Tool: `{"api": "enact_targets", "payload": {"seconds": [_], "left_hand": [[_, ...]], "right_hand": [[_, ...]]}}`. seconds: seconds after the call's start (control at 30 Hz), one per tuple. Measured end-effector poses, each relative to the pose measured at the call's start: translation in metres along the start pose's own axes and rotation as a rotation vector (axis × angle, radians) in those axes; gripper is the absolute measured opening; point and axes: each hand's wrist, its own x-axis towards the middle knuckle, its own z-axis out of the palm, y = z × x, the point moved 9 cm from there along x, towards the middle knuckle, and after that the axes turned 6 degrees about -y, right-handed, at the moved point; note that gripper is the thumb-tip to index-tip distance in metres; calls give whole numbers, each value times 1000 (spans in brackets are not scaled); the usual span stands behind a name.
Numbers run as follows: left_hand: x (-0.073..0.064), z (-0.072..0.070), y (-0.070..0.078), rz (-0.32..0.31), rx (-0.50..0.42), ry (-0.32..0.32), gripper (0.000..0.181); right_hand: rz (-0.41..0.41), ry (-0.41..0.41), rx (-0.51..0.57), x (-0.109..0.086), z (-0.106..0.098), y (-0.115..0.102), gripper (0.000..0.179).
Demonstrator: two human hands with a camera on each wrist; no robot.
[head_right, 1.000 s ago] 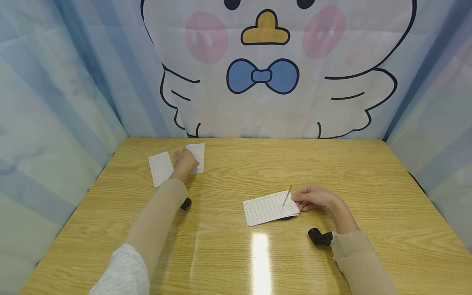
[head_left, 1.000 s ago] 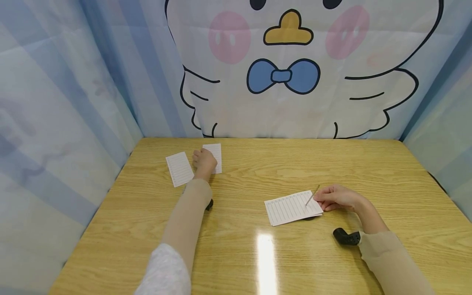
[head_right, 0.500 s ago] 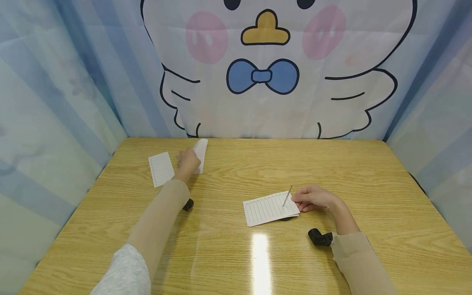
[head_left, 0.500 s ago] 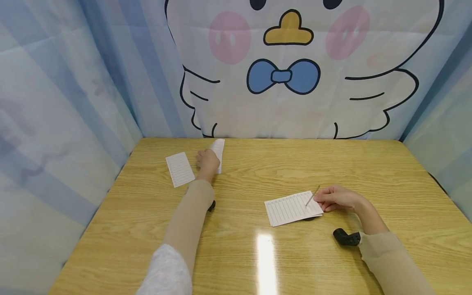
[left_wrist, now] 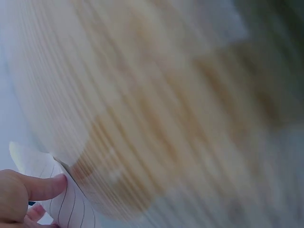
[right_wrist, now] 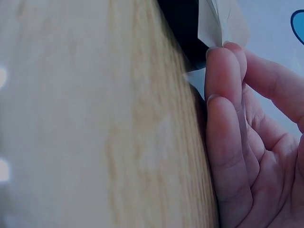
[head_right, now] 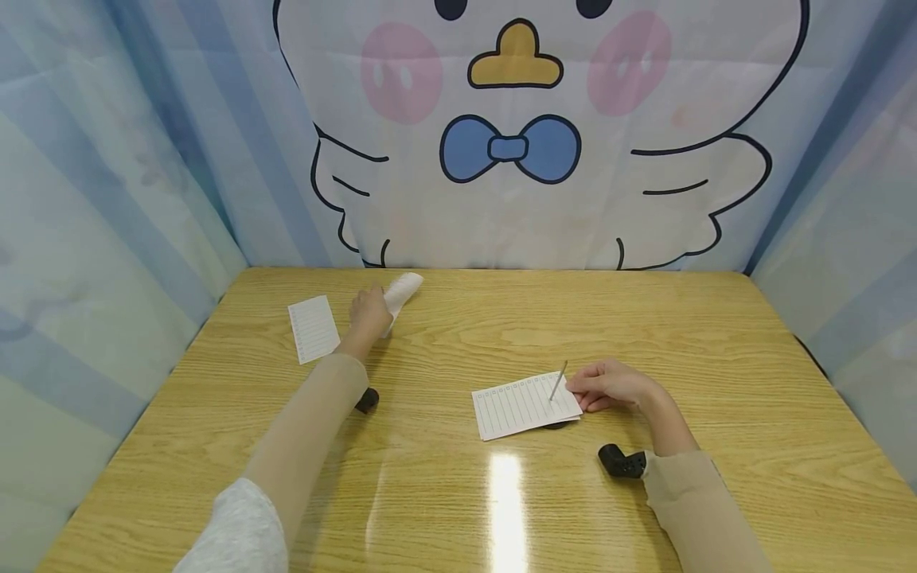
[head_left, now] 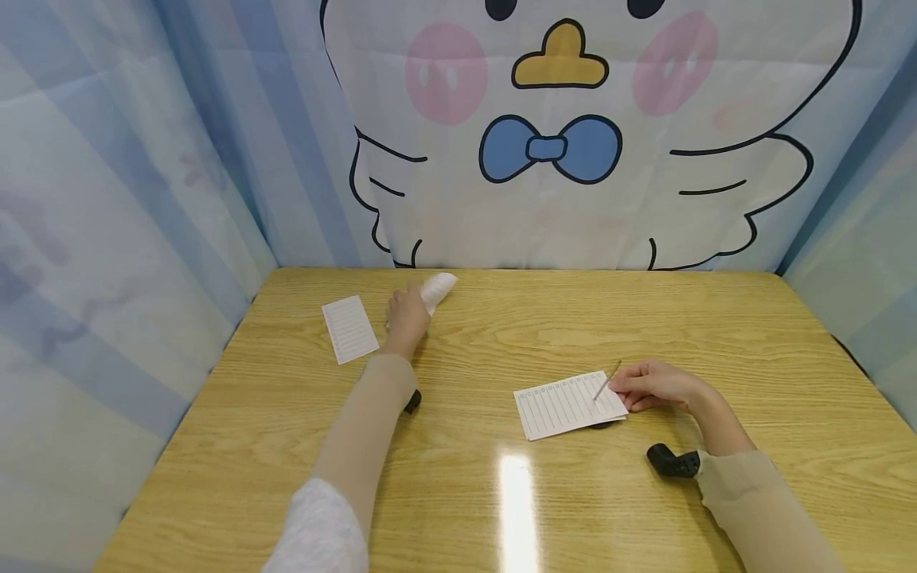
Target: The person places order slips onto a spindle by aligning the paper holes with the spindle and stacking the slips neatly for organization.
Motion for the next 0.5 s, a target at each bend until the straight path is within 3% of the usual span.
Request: {"api": "enact_targets", "payload": {"seconds": [0.23,0.5], "left_hand": [[2,0,0,62,-27,-5,61],[5,1,3,98,-33,16,55]], "right_hand": [[4,-2,-2,0,0,0,12],[-5,-3,-11,0,1,-1,13]]}}
